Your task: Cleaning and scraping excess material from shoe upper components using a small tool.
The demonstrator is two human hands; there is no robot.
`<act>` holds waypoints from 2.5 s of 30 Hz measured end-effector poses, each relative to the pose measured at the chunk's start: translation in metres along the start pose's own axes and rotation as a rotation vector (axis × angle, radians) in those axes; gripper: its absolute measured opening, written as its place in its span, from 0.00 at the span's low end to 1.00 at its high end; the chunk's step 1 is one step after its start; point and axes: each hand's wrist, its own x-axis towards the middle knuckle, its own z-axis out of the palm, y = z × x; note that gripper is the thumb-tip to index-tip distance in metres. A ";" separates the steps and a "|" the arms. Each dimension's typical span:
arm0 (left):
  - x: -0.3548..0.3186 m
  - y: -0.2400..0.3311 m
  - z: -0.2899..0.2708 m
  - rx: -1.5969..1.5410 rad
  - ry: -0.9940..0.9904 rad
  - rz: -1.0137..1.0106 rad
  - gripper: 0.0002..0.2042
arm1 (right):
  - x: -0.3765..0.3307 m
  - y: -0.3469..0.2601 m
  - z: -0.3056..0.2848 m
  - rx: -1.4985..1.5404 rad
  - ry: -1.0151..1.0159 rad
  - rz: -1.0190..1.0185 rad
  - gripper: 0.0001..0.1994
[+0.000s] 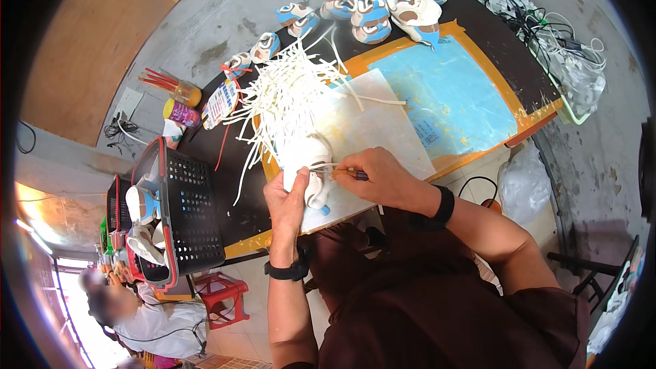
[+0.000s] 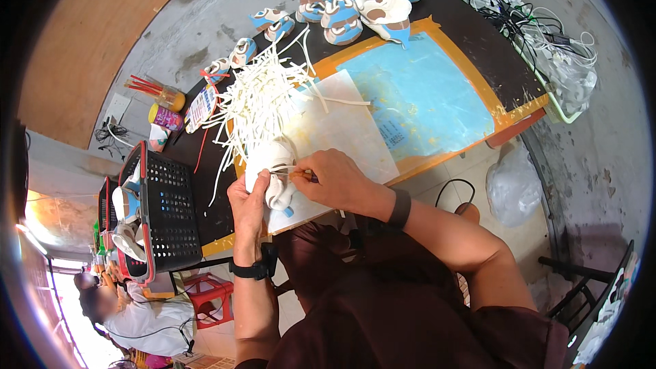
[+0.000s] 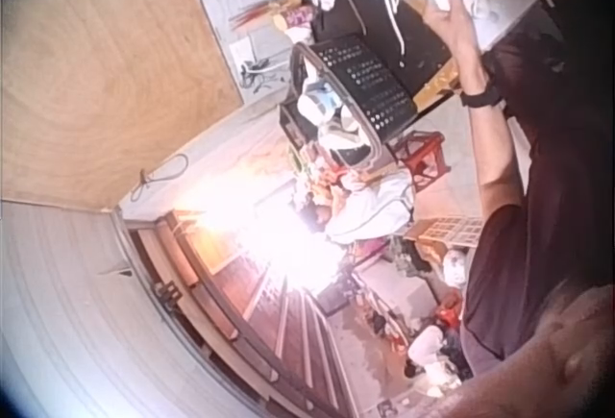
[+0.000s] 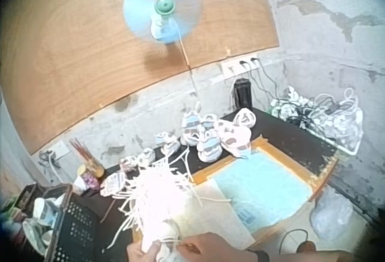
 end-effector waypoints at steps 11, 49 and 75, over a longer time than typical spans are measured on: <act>-0.003 0.005 0.003 0.065 -0.013 0.027 0.09 | 0.003 0.010 0.002 -0.037 0.006 -0.001 0.11; -0.012 0.008 0.019 0.452 -0.021 0.366 0.10 | 0.002 0.006 0.022 -0.274 0.109 0.019 0.09; 0.008 -0.027 0.030 0.365 0.173 0.334 0.05 | 0.038 0.028 0.020 0.316 -0.256 0.175 0.13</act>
